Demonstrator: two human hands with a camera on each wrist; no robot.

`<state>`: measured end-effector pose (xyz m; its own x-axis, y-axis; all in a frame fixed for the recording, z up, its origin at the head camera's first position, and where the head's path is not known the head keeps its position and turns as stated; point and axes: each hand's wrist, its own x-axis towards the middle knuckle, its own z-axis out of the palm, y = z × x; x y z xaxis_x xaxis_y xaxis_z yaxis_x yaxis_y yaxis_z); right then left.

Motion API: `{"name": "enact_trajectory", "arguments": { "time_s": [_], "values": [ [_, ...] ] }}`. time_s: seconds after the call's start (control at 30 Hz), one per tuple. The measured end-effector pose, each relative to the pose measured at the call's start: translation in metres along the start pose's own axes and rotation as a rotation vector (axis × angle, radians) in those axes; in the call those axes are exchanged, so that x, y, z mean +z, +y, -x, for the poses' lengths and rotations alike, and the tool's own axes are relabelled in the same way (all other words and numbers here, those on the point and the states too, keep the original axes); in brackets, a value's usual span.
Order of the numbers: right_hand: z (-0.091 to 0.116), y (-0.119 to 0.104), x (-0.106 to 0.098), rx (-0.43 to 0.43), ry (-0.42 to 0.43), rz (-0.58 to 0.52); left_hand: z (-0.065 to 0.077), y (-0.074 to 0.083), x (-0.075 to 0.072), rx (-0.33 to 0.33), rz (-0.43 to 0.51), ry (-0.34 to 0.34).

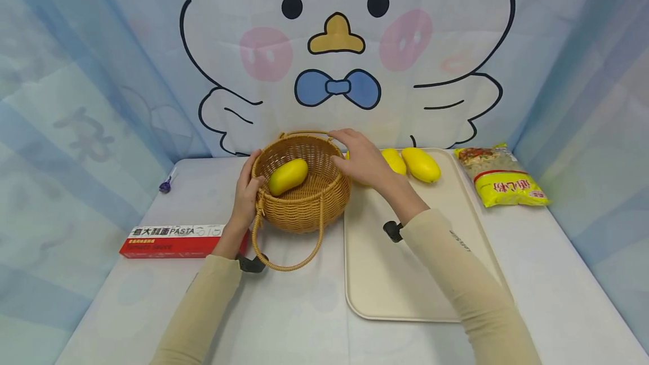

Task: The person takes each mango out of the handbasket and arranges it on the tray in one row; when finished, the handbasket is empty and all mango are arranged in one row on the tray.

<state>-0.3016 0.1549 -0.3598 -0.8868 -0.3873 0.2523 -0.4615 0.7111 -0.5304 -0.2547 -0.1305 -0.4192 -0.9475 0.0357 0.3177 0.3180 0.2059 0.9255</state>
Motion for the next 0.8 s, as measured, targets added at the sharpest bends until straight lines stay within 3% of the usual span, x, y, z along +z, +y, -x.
{"name": "enact_trajectory", "arguments": {
  "time_s": [0.17,0.37,0.8],
  "values": [
    [-0.006,-0.015,0.008,-0.064,-0.051,0.007,-0.002,-0.002,0.001,0.007,0.009,0.002],
    [-0.013,-0.027,0.023,-0.112,-0.144,0.089,-0.003,-0.003,0.001,0.008,0.01,0.008],
    [-0.029,-0.048,0.044,-0.045,-0.289,0.179,-0.001,-0.005,0.002,0.019,0.015,-0.004]
  ]
}}
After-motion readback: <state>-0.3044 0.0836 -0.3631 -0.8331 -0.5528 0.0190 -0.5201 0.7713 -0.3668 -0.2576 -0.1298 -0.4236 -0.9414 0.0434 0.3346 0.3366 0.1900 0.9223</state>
